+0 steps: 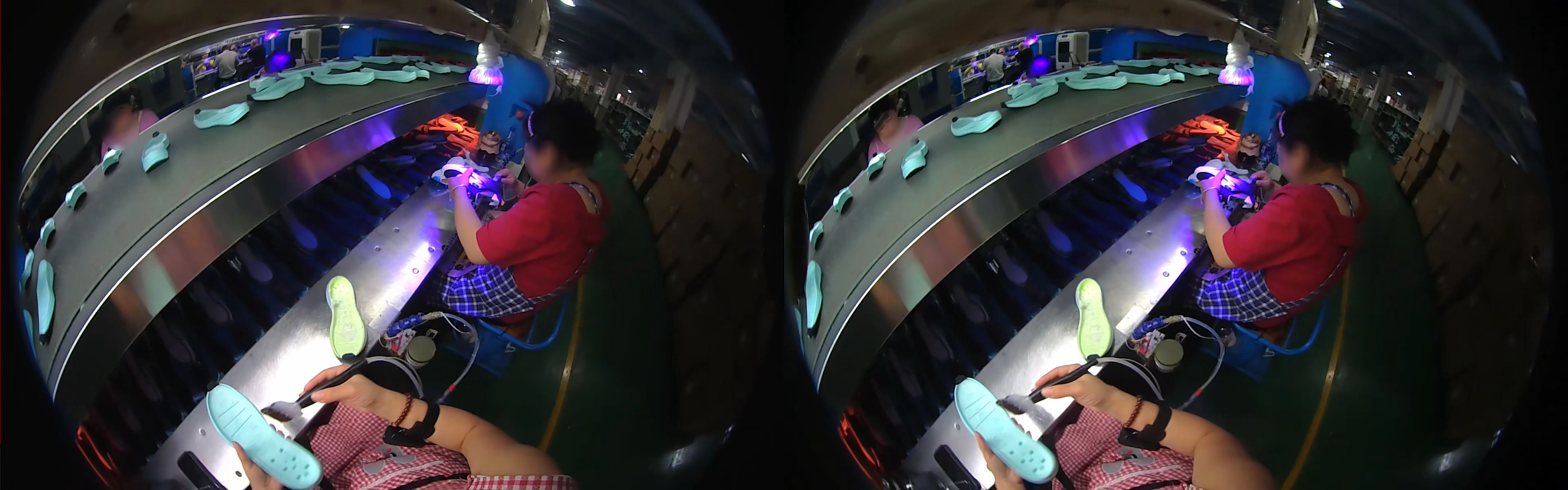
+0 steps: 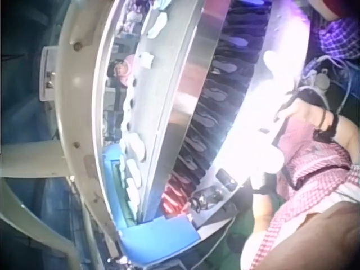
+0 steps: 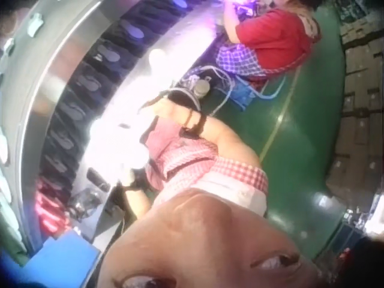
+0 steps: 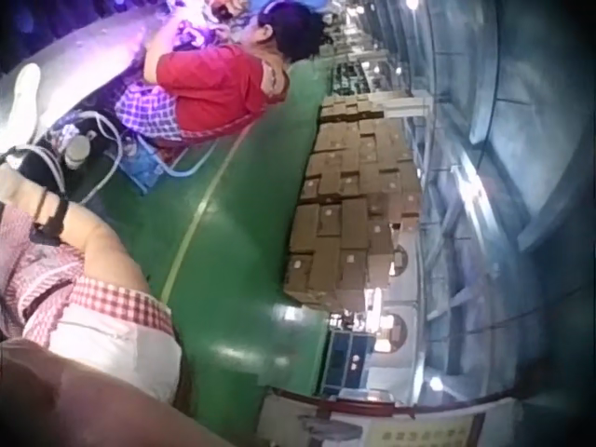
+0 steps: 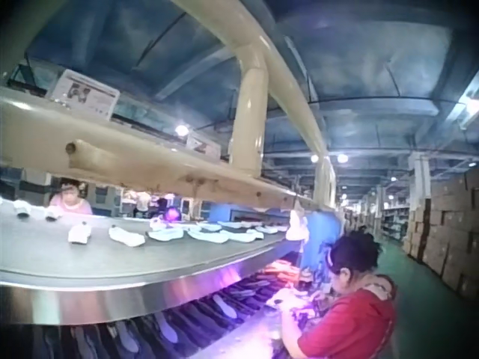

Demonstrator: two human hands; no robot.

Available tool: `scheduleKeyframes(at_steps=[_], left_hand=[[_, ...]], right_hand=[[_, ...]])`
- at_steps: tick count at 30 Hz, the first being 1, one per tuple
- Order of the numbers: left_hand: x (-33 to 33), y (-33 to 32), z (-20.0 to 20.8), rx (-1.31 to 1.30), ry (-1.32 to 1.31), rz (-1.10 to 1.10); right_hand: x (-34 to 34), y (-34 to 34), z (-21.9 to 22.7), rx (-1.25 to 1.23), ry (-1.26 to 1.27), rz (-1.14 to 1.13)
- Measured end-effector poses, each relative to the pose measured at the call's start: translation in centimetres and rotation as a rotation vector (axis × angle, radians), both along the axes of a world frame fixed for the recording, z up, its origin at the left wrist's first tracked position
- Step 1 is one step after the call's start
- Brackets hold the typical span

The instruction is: Applying glue or adhesive to the interior of light blue shoe soles using a brush on a factory assembly line.

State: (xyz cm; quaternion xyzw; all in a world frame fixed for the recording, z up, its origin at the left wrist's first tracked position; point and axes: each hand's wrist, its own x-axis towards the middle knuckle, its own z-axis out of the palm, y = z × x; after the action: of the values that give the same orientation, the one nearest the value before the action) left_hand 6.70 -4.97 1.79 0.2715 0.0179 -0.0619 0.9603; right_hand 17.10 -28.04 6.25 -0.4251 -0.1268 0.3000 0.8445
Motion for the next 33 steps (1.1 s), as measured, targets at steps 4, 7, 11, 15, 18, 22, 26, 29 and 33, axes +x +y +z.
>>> scheduleKeyframes(at_steps=[4,7,11,15,18,22,26,29,33], left_hand=[[-0.4,-4.1,2.2,-0.408,0.224,0.22],[0.0,-4.9,1.9,-0.332,0.081,0.198],[-0.5,-5.1,2.0,-0.359,0.125,0.147],[-1.5,-4.8,2.6,-0.287,0.197,0.161],[-1.9,-4.7,3.3,-0.286,0.182,0.156],[-1.8,-4.9,2.5,-0.261,0.136,0.182],[-0.8,-6.0,1.6,-0.077,0.309,0.416],[-0.7,-5.6,2.0,-0.073,0.287,0.415],[-0.6,-2.7,1.8,-0.106,0.228,0.415]], right_hand=[[-1.2,1.6,0.1,-0.154,-0.076,0.083],[-1.4,2.2,-0.2,-0.105,0.041,0.047],[-1.8,2.8,-0.9,-0.208,-0.045,-0.007],[-1.2,4.4,-0.4,-0.222,-0.014,-0.051],[-0.6,5.8,0.0,-0.239,-0.07,-0.059],[0.0,7.2,2.0,-0.283,-0.139,-0.026],[-1.8,8.1,2.4,-0.48,-0.556,-0.071],[-3.6,7.6,3.5,-0.585,-0.937,-0.091],[-4.0,3.9,4.4,-0.552,-1.056,0.204]])
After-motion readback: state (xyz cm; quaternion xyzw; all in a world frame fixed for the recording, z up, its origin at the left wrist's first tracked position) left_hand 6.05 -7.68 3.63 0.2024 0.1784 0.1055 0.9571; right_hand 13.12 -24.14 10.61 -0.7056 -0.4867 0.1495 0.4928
